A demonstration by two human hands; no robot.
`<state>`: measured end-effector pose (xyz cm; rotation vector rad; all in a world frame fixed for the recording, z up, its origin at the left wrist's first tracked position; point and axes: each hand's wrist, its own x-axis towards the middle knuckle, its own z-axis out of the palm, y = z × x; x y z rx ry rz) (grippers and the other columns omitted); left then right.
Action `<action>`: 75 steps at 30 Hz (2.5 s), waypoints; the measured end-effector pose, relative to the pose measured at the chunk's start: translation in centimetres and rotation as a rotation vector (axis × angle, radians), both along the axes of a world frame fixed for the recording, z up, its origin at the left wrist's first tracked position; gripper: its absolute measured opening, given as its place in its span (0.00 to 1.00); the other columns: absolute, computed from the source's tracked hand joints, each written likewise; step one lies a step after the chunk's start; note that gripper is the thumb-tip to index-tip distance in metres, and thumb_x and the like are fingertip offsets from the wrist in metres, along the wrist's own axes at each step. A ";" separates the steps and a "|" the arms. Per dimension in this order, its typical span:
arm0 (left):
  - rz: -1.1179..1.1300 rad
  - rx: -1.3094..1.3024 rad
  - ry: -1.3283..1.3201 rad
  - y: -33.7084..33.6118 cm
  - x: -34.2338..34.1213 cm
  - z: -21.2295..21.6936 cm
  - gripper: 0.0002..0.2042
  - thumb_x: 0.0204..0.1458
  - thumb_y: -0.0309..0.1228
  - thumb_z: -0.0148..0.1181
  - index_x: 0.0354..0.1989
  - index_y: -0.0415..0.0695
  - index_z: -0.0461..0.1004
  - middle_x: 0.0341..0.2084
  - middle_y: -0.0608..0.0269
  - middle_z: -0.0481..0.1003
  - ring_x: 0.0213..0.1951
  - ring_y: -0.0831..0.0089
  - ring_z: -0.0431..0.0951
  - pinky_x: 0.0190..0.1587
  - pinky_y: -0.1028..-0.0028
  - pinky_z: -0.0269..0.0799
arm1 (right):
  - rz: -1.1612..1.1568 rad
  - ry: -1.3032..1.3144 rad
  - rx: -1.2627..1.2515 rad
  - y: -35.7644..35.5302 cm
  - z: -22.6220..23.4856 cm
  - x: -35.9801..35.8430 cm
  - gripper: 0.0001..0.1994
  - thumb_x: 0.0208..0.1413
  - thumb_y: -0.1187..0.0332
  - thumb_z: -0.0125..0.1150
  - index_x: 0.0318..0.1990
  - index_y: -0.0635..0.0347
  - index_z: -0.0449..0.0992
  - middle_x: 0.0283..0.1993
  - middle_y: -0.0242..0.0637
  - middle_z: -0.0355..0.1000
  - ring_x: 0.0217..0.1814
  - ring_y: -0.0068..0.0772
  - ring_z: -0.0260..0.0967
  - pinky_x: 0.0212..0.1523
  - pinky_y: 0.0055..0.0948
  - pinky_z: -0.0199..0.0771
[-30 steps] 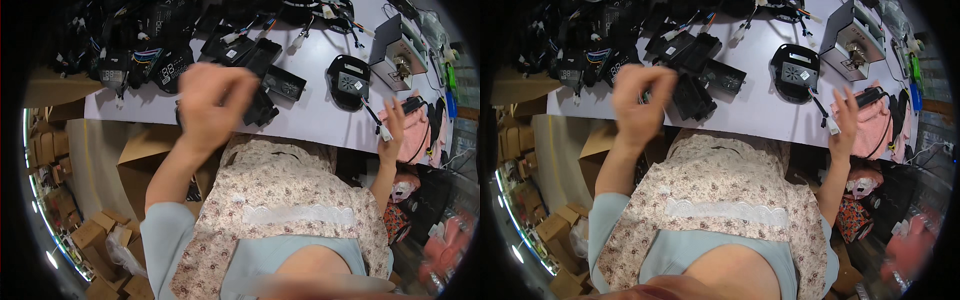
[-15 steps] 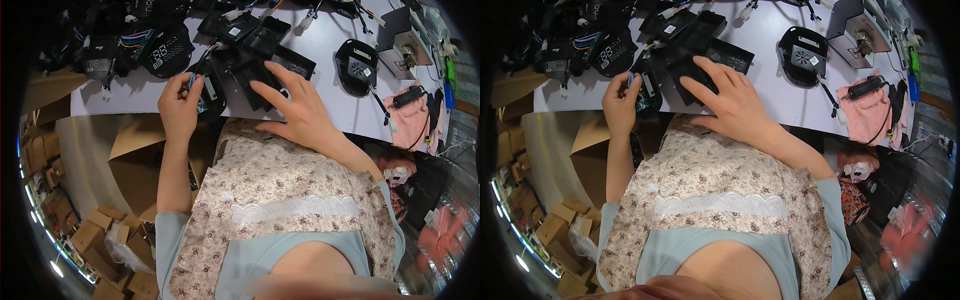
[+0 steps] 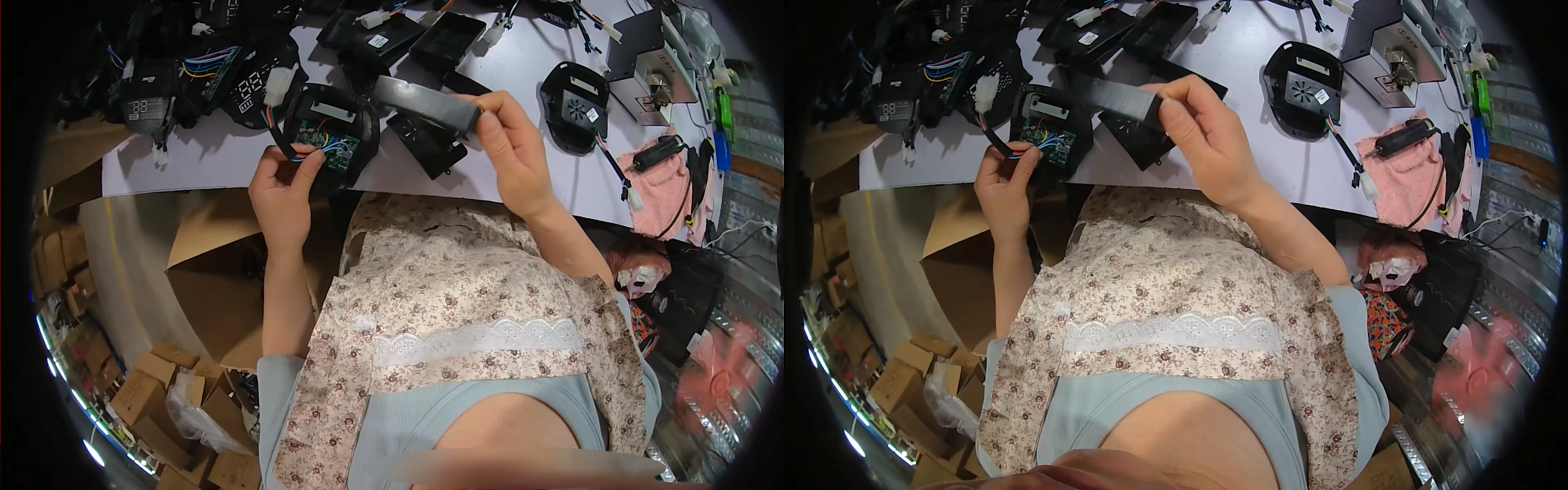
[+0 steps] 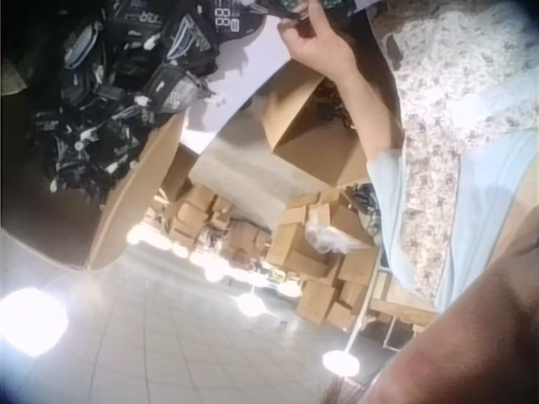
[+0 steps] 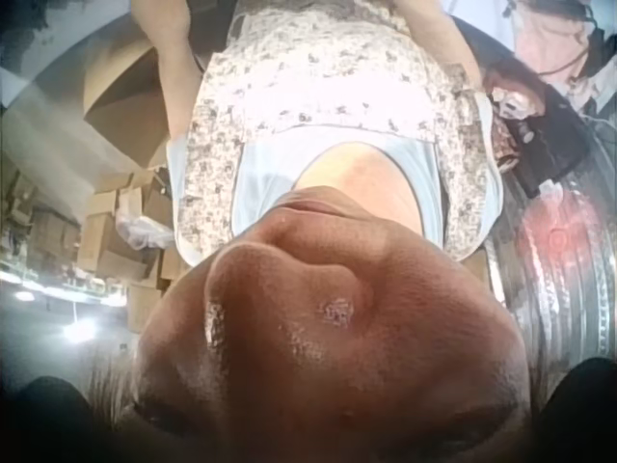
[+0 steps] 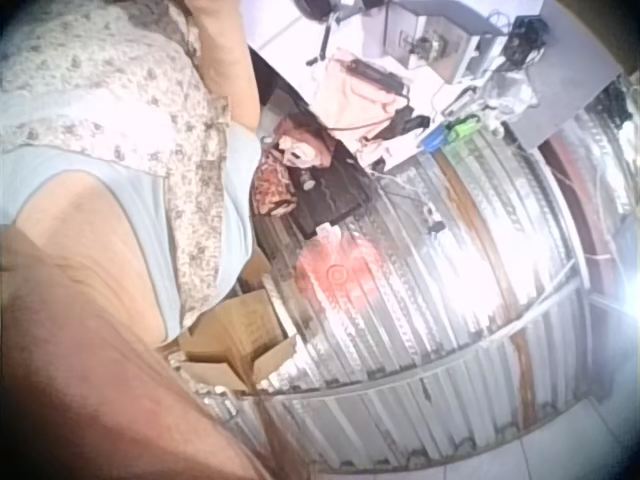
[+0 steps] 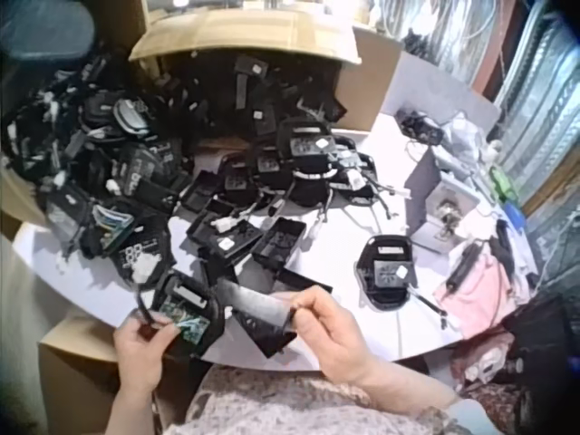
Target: The person assembles small electronic display devices by fitting internal components such as circuit boards, wire harnesses, and connectors into a plastic housing. The components are secured using an electric screwdriver and solder feeder.
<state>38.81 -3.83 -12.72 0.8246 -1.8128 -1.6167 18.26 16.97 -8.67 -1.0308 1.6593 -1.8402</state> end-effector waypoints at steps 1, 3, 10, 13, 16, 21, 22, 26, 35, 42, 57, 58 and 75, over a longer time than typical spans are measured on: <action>0.004 0.001 0.001 0.2 0.0 0.0 0.07 0.59 0.19 0.65 0.43 0.38 0.75 0.37 0.65 0.80 0.43 0.79 0.80 0.48 0.79 0.76 | 0.067 -0.159 0.038 -0.2 0.7 -0.3 0.13 0.73 0.61 0.50 0.46 0.63 0.72 0.45 0.35 0.76 0.37 0.18 0.69 0.39 0.22 0.70; 0.051 0.081 0.087 0.9 -0.2 0.2 0.06 0.58 0.17 0.64 0.42 0.37 0.75 0.37 0.64 0.80 0.42 0.79 0.80 0.48 0.78 0.76 | 0.137 -0.356 0.051 -1.2 1.3 -0.3 0.16 0.76 0.59 0.42 0.47 0.62 0.72 0.36 0.34 0.77 0.34 0.20 0.71 0.36 0.20 0.71; 0.085 0.061 0.234 1.6 0.0 -1.1 0.07 0.57 0.15 0.64 0.41 0.37 0.75 0.37 0.63 0.80 0.39 0.79 0.80 0.47 0.79 0.76 | 0.229 -0.856 -0.104 -5.5 2.4 1.5 0.16 0.74 0.58 0.47 0.49 0.65 0.70 0.48 0.43 0.77 0.49 0.36 0.80 0.50 0.27 0.83; 0.068 -0.062 0.154 1.7 0.4 -1.7 0.09 0.54 0.14 0.66 0.40 0.38 0.74 0.38 0.60 0.81 0.41 0.74 0.81 0.46 0.75 0.77 | 0.277 -0.928 -0.118 -7.4 1.1 3.9 0.13 0.72 0.62 0.53 0.51 0.65 0.68 0.52 0.44 0.75 0.53 0.41 0.78 0.58 0.31 0.81; 0.109 -0.554 -0.046 1.1 1.1 -2.6 0.09 0.52 0.14 0.68 0.37 0.38 0.76 0.37 0.58 0.81 0.40 0.71 0.82 0.45 0.73 0.76 | 0.325 -0.858 0.090 -7.0 0.6 4.1 0.17 0.68 0.65 0.58 0.57 0.66 0.67 0.52 0.44 0.76 0.53 0.41 0.79 0.56 0.31 0.82; 0.174 -0.729 -0.025 1.1 1.5 -2.9 0.10 0.42 0.14 0.66 0.33 0.37 0.74 0.34 0.53 0.78 0.39 0.56 0.80 0.43 0.67 0.75 | 0.148 0.206 0.636 -5.1 2.7 3.3 0.30 0.53 0.68 0.69 0.64 0.60 0.66 0.48 0.45 0.73 0.47 0.41 0.79 0.42 0.37 0.79; 0.174 -0.725 -0.024 1.1 1.5 -2.8 0.10 0.42 0.14 0.66 0.33 0.37 0.74 0.34 0.53 0.78 0.39 0.56 0.80 0.43 0.67 0.75 | 0.148 0.207 0.640 -5.2 2.7 3.4 0.30 0.53 0.68 0.69 0.64 0.60 0.66 0.48 0.45 0.73 0.47 0.41 0.79 0.42 0.37 0.79; 0.189 -0.700 -0.025 1.3 1.4 -2.2 0.12 0.42 0.14 0.67 0.34 0.39 0.77 0.34 0.55 0.79 0.38 0.57 0.80 0.43 0.67 0.76 | 0.030 0.810 0.280 -6.2 3.2 4.0 0.29 0.44 0.67 0.75 0.58 0.43 0.74 0.62 0.39 0.67 0.51 0.43 0.72 0.45 0.38 0.76; 0.141 -0.501 0.060 1.6 0.2 -1.9 0.07 0.51 0.15 0.69 0.35 0.38 0.77 0.36 0.60 0.80 0.40 0.73 0.79 0.46 0.74 0.73 | 0.219 0.667 0.317 -7.2 0.2 4.7 0.24 0.46 0.76 0.69 0.54 0.51 0.77 0.56 0.39 0.71 0.46 0.44 0.76 0.44 0.34 0.81; 0.128 -0.542 0.072 1.4 0.6 -2.2 0.07 0.52 0.17 0.70 0.35 0.38 0.77 0.36 0.61 0.80 0.39 0.73 0.79 0.47 0.74 0.73 | 0.281 -0.372 0.110 -6.5 1.0 1.6 0.17 0.60 0.81 0.57 0.56 0.63 0.77 0.54 0.31 0.77 0.46 0.16 0.73 0.51 0.21 0.75; 0.145 -0.601 0.037 1.8 0.3 -2.4 0.07 0.51 0.18 0.70 0.34 0.39 0.77 0.33 0.61 0.80 0.39 0.69 0.78 0.46 0.72 0.72 | -0.142 0.996 0.410 -3.7 2.7 1.8 0.30 0.41 0.62 0.78 0.56 0.50 0.77 0.46 0.39 0.70 0.46 0.44 0.69 0.44 0.39 0.72; 0.159 -0.653 0.018 1.8 0.3 -2.4 0.07 0.50 0.18 0.71 0.34 0.40 0.77 0.33 0.61 0.81 0.39 0.68 0.78 0.46 0.71 0.72 | -0.146 0.994 0.411 -3.1 2.5 2.3 0.30 0.41 0.62 0.78 0.56 0.50 0.77 0.46 0.39 0.70 0.46 0.44 0.69 0.44 0.39 0.72; 0.182 -0.687 0.122 1.9 0.2 -2.9 0.11 0.41 0.14 0.70 0.31 0.41 0.81 0.31 0.63 0.81 0.36 0.66 0.78 0.43 0.69 0.72 | 0.166 0.482 0.137 -5.0 0.3 3.8 0.38 0.52 0.62 0.73 0.70 0.60 0.65 0.61 0.49 0.72 0.59 0.47 0.73 0.59 0.38 0.73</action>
